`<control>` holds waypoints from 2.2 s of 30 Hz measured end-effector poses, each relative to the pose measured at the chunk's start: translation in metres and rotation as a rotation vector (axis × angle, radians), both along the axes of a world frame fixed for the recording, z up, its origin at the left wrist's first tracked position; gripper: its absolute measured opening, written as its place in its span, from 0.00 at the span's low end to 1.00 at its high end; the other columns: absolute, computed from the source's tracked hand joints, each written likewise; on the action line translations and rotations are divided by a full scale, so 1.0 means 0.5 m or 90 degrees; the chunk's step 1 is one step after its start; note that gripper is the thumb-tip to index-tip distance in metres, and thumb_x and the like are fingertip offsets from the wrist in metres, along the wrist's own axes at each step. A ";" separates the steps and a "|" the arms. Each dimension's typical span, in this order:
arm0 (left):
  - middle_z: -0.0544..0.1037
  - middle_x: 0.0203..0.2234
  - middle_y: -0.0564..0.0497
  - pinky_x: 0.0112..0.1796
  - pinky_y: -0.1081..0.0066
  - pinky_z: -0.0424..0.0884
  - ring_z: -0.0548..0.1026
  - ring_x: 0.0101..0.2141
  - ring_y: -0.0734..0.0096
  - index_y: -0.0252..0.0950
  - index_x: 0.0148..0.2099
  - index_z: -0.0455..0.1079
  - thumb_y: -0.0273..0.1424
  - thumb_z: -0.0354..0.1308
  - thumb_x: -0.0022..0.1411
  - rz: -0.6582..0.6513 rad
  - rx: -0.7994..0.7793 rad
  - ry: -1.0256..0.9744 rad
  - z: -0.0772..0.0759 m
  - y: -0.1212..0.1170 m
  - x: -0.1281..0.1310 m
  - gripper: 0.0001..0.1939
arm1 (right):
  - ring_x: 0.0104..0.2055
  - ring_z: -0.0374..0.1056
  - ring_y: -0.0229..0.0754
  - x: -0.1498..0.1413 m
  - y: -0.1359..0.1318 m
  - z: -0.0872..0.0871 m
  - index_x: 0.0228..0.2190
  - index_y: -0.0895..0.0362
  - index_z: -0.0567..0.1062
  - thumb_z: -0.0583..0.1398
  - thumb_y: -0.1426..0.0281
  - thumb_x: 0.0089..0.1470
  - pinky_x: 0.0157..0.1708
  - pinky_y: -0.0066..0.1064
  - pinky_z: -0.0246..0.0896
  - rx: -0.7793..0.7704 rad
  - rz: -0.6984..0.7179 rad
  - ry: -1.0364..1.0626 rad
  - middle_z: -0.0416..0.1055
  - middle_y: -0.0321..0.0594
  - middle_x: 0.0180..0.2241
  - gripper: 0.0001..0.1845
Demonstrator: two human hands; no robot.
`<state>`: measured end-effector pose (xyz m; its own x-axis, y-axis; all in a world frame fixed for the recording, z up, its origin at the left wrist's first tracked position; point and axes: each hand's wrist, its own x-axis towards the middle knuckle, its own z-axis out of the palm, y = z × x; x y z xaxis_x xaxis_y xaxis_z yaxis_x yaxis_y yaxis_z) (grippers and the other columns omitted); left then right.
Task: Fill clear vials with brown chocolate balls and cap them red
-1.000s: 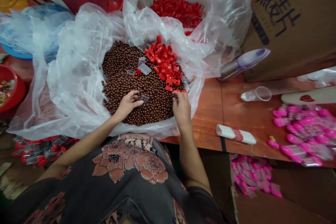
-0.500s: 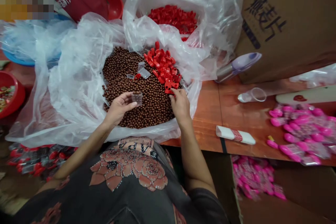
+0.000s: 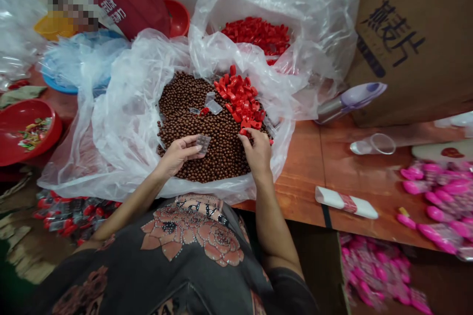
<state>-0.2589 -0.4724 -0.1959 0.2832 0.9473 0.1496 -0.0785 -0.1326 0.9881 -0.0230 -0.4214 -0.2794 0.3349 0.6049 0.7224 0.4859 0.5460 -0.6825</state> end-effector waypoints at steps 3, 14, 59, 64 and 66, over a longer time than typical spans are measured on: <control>0.81 0.42 0.46 0.42 0.68 0.77 0.78 0.39 0.71 0.32 0.50 0.77 0.27 0.68 0.53 0.003 0.007 0.019 -0.007 0.001 -0.006 0.20 | 0.37 0.69 0.42 -0.021 -0.024 0.010 0.41 0.54 0.76 0.62 0.54 0.56 0.39 0.36 0.66 0.026 0.094 0.166 0.75 0.39 0.38 0.18; 0.81 0.44 0.45 0.40 0.67 0.79 0.78 0.37 0.71 0.32 0.52 0.77 0.29 0.67 0.56 -0.011 -0.020 0.081 -0.017 -0.002 -0.004 0.20 | 0.30 0.66 0.35 -0.061 -0.052 0.027 0.49 0.53 0.76 0.63 0.55 0.55 0.33 0.31 0.64 -0.122 0.460 0.323 0.77 0.36 0.34 0.24; 0.73 0.35 0.50 0.44 0.65 0.73 0.72 0.37 0.69 0.42 0.53 0.78 0.31 0.62 0.61 0.081 0.357 0.340 -0.072 -0.008 -0.024 0.18 | 0.38 0.64 0.45 -0.089 -0.087 0.018 0.64 0.53 0.63 0.45 0.63 0.69 0.42 0.39 0.66 0.033 0.255 -0.466 0.68 0.44 0.36 0.26; 0.73 0.44 0.47 0.36 0.70 0.77 0.72 0.41 0.67 0.41 0.58 0.73 0.34 0.60 0.62 0.048 0.288 0.266 -0.076 -0.012 -0.024 0.22 | 0.41 0.66 0.44 -0.091 -0.075 0.013 0.63 0.50 0.65 0.54 0.62 0.64 0.45 0.40 0.68 -0.023 0.362 -0.316 0.67 0.43 0.40 0.27; 0.72 0.47 0.45 0.34 0.70 0.78 0.73 0.42 0.66 0.40 0.59 0.71 0.34 0.60 0.61 0.042 0.242 0.233 -0.077 -0.013 -0.023 0.23 | 0.41 0.68 0.43 -0.091 -0.064 0.005 0.60 0.50 0.67 0.59 0.59 0.59 0.44 0.40 0.70 -0.075 0.410 -0.149 0.68 0.40 0.40 0.28</control>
